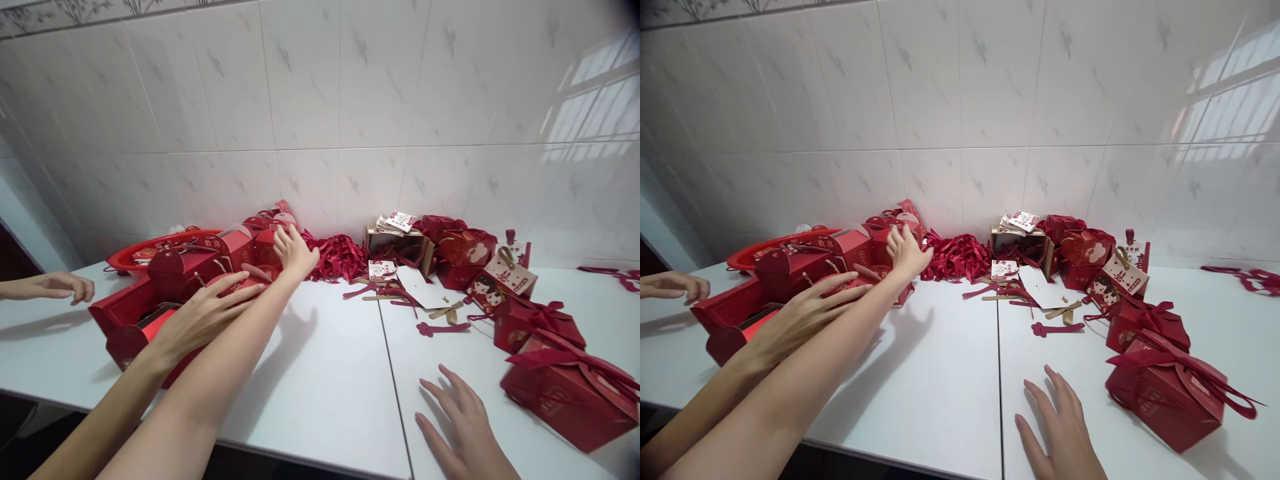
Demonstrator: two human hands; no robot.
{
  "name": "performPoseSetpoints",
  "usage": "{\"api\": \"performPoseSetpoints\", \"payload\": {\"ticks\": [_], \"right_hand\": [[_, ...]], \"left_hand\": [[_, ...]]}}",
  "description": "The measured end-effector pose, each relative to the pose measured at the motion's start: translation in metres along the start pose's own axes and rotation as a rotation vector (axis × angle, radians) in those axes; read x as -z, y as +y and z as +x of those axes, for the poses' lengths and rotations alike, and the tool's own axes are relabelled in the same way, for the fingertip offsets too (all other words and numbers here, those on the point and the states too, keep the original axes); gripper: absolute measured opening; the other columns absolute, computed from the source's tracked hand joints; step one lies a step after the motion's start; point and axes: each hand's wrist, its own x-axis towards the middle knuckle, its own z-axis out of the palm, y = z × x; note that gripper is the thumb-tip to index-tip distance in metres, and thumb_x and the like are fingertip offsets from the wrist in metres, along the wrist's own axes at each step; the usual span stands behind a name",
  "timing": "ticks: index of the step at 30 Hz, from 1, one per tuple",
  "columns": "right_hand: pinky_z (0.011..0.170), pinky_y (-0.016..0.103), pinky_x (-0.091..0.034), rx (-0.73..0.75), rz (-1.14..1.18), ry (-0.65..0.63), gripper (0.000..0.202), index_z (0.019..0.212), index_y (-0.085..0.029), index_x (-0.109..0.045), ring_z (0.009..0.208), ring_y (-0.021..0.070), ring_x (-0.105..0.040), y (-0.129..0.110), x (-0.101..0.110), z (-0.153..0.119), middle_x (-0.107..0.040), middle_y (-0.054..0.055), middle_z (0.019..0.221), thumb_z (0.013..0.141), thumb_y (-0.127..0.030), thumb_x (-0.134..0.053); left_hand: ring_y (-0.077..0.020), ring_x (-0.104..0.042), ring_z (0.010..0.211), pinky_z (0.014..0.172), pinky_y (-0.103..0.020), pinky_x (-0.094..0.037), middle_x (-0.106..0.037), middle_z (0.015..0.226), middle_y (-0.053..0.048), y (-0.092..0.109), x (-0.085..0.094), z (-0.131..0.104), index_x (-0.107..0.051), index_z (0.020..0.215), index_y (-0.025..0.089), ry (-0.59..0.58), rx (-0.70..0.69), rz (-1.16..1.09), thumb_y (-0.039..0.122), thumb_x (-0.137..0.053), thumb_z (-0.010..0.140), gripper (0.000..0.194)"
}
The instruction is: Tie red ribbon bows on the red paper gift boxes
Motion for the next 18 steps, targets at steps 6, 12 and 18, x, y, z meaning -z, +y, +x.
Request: {"api": "performPoseSetpoints", "payload": {"ticks": [6, 12, 18], "right_hand": [[0.090, 0.050, -0.052, -0.017, 0.027, 0.011, 0.035, 0.116, -0.026, -0.058, 0.123, 0.0330, -0.044, -0.003, 0.006, 0.002, -0.040, 0.012, 0.136, 0.084, -0.039, -0.058], [0.093, 0.050, -0.051, -0.041, 0.057, -0.010, 0.031, 0.113, -0.024, -0.059, 0.124, 0.0319, -0.044, -0.006, 0.007, 0.003, -0.041, 0.013, 0.135, 0.085, -0.037, -0.056], [0.093, 0.050, -0.051, -0.076, 0.080, -0.025, 0.029, 0.112, -0.025, -0.060, 0.125, 0.0318, -0.042, -0.008, 0.009, 0.005, -0.041, 0.012, 0.136, 0.087, -0.036, -0.054]], "left_hand": [[-0.0509, -0.024, 0.132, 0.100, -0.069, -0.018, -0.031, 0.142, -0.033, 0.001, -0.031, 0.086, -0.038, 0.132, 0.006, 0.120, 0.526, 0.315, 0.033, -0.083, 0.056, 0.093], [-0.0512, -0.031, 0.128, 0.093, -0.062, -0.033, -0.038, 0.134, -0.037, -0.019, -0.007, 0.077, -0.034, 0.130, 0.005, 0.023, 0.556, 0.409, 0.035, -0.078, 0.053, 0.094], [-0.0465, -0.028, 0.128, 0.098, -0.054, -0.033, -0.036, 0.133, -0.029, 0.024, -0.010, 0.060, -0.030, 0.135, 0.006, -0.068, 0.243, 0.371, 0.045, -0.077, 0.052, 0.103]]}}
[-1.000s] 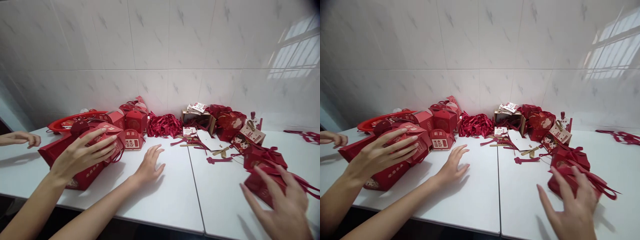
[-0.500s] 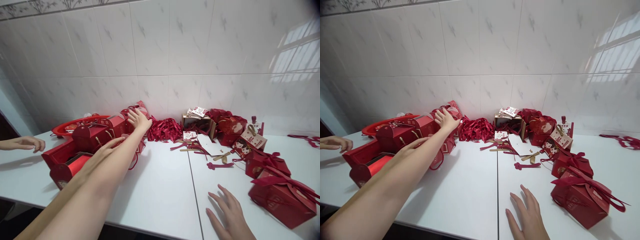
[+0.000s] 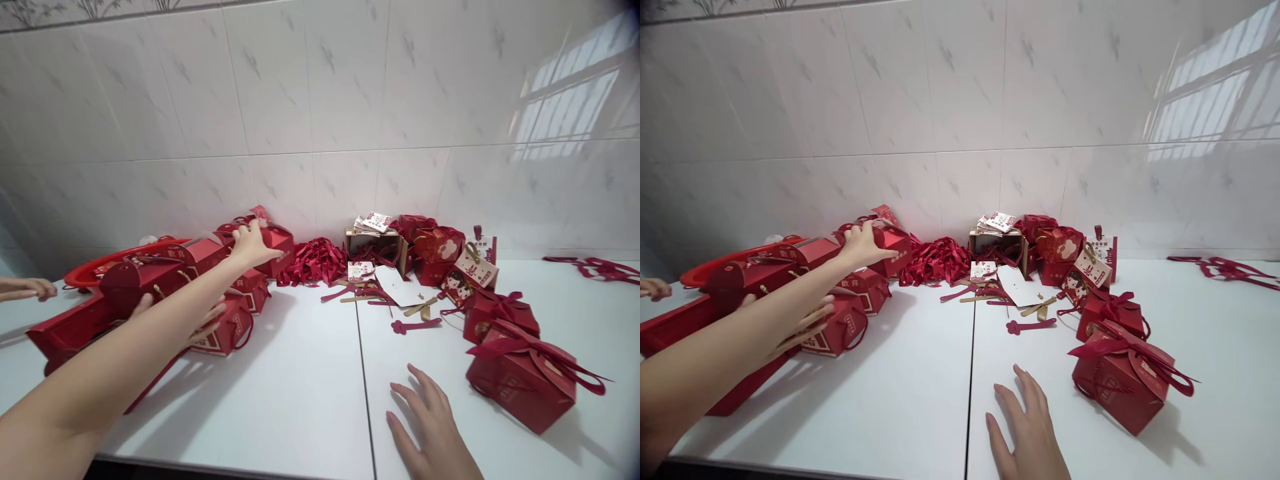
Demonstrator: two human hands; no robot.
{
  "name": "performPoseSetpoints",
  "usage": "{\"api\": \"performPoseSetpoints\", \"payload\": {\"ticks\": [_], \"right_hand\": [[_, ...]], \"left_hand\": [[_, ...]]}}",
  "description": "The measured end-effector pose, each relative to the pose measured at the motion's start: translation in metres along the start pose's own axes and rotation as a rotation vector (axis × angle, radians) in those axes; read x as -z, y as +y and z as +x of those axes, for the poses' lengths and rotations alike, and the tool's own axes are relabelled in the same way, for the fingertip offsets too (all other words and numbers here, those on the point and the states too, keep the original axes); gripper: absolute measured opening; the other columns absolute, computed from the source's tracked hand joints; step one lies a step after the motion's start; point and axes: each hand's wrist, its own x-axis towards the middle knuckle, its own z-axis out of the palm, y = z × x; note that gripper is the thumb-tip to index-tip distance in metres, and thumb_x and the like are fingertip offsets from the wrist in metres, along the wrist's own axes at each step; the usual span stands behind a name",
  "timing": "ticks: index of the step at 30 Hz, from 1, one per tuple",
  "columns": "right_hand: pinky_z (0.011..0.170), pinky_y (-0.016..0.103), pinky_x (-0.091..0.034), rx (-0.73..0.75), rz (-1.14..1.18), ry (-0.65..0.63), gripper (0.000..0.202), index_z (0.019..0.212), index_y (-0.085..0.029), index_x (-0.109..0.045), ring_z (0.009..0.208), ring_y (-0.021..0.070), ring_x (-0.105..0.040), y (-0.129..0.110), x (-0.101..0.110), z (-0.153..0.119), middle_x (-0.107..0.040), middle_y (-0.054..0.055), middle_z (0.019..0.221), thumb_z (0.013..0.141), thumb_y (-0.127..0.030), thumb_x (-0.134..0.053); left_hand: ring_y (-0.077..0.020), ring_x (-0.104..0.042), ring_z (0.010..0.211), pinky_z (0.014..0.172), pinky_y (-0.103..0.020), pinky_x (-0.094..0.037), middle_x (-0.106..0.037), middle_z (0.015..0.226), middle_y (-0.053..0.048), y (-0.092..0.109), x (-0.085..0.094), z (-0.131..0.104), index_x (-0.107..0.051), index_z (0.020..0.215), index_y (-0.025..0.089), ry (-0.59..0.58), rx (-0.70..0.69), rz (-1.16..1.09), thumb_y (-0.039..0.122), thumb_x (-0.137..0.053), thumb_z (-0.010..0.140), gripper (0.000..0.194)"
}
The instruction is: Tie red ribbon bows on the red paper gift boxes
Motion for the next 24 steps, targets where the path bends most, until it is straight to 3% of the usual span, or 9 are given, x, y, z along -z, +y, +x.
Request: {"api": "performPoseSetpoints", "payload": {"ticks": [4, 7, 9, 11, 13, 16, 19, 24], "right_hand": [[0.094, 0.049, -0.050, -0.021, 0.036, 0.024, 0.028, 0.111, -0.025, -0.061, 0.124, 0.0312, -0.043, -0.003, 0.001, 0.001, -0.043, 0.011, 0.135, 0.086, -0.034, -0.055], [0.092, 0.048, -0.051, -0.061, 0.060, 0.047, 0.027, 0.110, -0.025, -0.061, 0.124, 0.0310, -0.045, -0.003, 0.002, 0.001, -0.044, 0.011, 0.135, 0.086, -0.034, -0.054], [0.091, 0.047, -0.052, -0.071, 0.069, 0.041, 0.028, 0.111, -0.025, -0.062, 0.123, 0.0306, -0.047, -0.003, 0.003, 0.002, -0.045, 0.011, 0.135, 0.086, -0.034, -0.054], [0.091, 0.046, -0.053, -0.066, 0.076, 0.031, 0.029, 0.111, -0.026, -0.062, 0.122, 0.0307, -0.048, -0.001, 0.005, 0.003, -0.047, 0.011, 0.134, 0.085, -0.034, -0.055], [0.090, 0.047, -0.053, -0.068, 0.081, 0.029, 0.029, 0.112, -0.026, -0.062, 0.122, 0.0313, -0.048, 0.000, 0.006, 0.003, -0.048, 0.011, 0.133, 0.084, -0.033, -0.055], [0.089, 0.046, -0.054, -0.058, 0.108, 0.023, 0.027, 0.109, -0.026, -0.063, 0.120, 0.0312, -0.050, 0.000, 0.005, 0.004, -0.051, 0.011, 0.132, 0.084, -0.032, -0.055], [0.090, 0.046, -0.052, -0.088, 0.153, 0.084, 0.023, 0.102, -0.025, -0.066, 0.120, 0.0313, -0.050, -0.001, -0.001, 0.004, -0.053, 0.011, 0.129, 0.083, -0.030, -0.054], [0.089, 0.047, -0.052, -0.148, 0.203, 0.182, 0.019, 0.094, -0.025, -0.068, 0.114, 0.0317, -0.053, 0.001, -0.012, 0.005, -0.056, 0.011, 0.123, 0.080, -0.029, -0.055]], "left_hand": [[-0.0387, -0.043, 0.120, 0.093, -0.047, -0.043, -0.048, 0.124, -0.016, 0.032, -0.011, -0.050, -0.037, 0.135, 0.022, -0.201, -0.258, -0.080, 0.056, -0.078, 0.047, 0.103], [-0.0318, -0.053, 0.113, 0.086, -0.040, -0.050, -0.055, 0.121, -0.009, 0.044, -0.029, -0.086, -0.041, 0.134, 0.032, -0.411, -0.435, -0.162, 0.062, -0.078, 0.045, 0.101], [-0.0282, -0.054, 0.114, 0.088, -0.039, -0.050, -0.056, 0.122, -0.007, 0.046, -0.045, -0.095, -0.050, 0.126, 0.032, -0.509, -0.522, -0.235, 0.065, -0.065, 0.065, 0.071], [-0.0255, -0.054, 0.114, 0.093, -0.040, -0.047, -0.059, 0.117, -0.006, 0.046, -0.066, -0.090, -0.061, 0.110, 0.027, -0.504, -0.504, -0.239, 0.059, -0.043, 0.085, 0.045], [-0.0246, -0.055, 0.111, 0.095, -0.043, -0.045, -0.061, 0.113, -0.008, 0.046, -0.093, -0.077, -0.063, 0.102, 0.021, -0.450, -0.426, -0.188, 0.049, -0.037, 0.093, 0.039], [-0.0223, -0.058, 0.103, 0.088, -0.044, -0.049, -0.058, 0.119, -0.009, 0.048, -0.137, -0.059, -0.057, 0.114, 0.016, -0.391, -0.344, -0.113, 0.034, -0.052, 0.090, 0.030], [-0.0218, -0.058, 0.103, 0.087, -0.043, -0.050, -0.056, 0.122, -0.010, 0.051, -0.175, -0.051, -0.055, 0.118, 0.017, -0.319, -0.304, -0.068, 0.032, -0.054, 0.090, 0.032], [-0.0241, -0.054, 0.111, 0.093, -0.047, -0.046, -0.052, 0.128, -0.010, 0.053, -0.205, -0.046, -0.054, 0.120, 0.018, -0.233, -0.302, -0.053, 0.033, -0.054, 0.090, 0.034]]}}
